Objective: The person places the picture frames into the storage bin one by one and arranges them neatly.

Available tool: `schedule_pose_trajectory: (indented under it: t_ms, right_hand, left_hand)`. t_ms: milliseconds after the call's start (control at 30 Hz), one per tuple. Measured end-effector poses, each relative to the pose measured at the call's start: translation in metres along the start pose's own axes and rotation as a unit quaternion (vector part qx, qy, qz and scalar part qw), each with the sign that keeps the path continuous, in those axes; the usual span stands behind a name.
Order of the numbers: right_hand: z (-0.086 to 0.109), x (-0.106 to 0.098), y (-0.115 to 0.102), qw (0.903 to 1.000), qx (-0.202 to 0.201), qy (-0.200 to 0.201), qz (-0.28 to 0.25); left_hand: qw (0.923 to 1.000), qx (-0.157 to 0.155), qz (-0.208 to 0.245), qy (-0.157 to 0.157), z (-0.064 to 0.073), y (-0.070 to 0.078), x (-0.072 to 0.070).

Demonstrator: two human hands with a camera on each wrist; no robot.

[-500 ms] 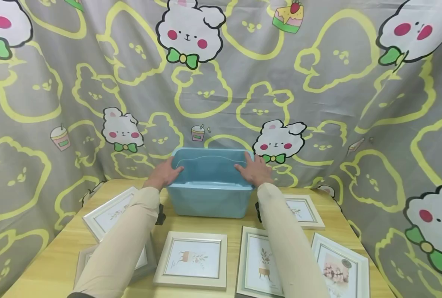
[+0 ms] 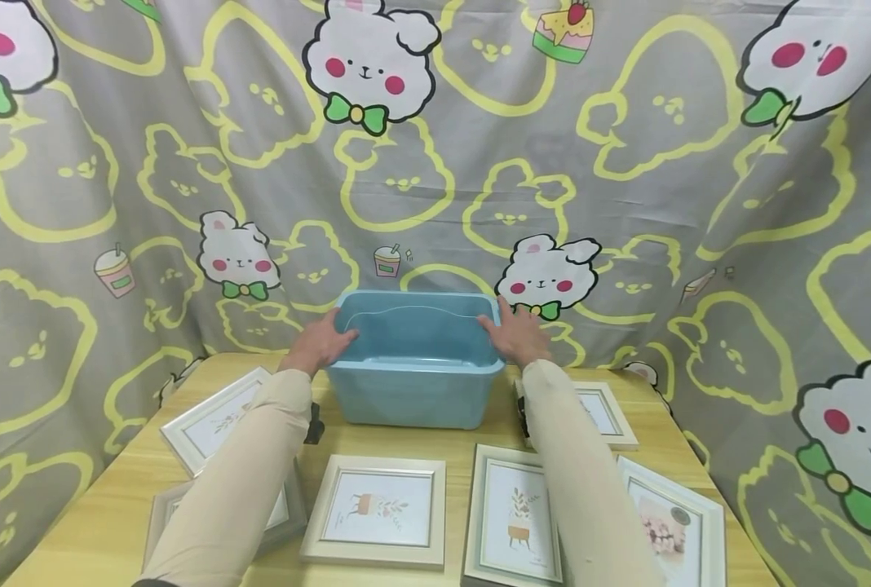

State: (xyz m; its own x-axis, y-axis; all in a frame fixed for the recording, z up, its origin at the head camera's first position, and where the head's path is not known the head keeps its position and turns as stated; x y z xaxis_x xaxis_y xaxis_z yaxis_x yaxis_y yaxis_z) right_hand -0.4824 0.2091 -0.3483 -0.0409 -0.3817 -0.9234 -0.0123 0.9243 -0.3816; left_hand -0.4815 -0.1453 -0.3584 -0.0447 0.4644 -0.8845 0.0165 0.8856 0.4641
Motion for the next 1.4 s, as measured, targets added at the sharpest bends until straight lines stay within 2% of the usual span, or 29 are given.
schedule_pose_trajectory:
  t_ms: [367, 633, 967, 1400]
  right_hand:
    - [0.001, 0.0, 0.027, 0.9995, 0.031, 0.004, -0.002]
    - [-0.001, 0.003, 0.034, 0.9992, 0.041, 0.002, 0.001]
    - [0.001, 0.008, 0.043, 0.9985, 0.054, 0.002, -0.006]
    - [0.008, 0.016, 0.07, 0.9992, 0.039, -0.006, 0.001]
  left_hand:
    - [1.0, 0.001, 0.002, 0.001, 0.0, -0.001, -0.001]
    - [1.0, -0.002, 0.006, 0.007, 0.0, -0.003, -0.003]
    - [0.9999, -0.009, 0.008, 0.0, 0.0, -0.005, -0.002]
    - [0.9999, -0.008, 0.0, 0.012, 0.004, -0.001, -0.007]
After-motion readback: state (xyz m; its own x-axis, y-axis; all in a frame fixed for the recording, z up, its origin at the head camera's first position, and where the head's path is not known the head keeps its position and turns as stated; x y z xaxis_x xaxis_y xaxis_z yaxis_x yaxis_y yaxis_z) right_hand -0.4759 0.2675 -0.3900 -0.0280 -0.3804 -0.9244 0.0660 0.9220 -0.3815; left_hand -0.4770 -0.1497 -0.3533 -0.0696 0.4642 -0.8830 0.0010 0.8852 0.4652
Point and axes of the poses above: each hand's wrist, its own z-axis away from the middle knuckle, its own x-axis out of the palm, y = z × x, the point moved 10 cm from there along -z, towards the middle knuckle, and after that the axes turned 3 degrees about x, right-handed, at the moved point
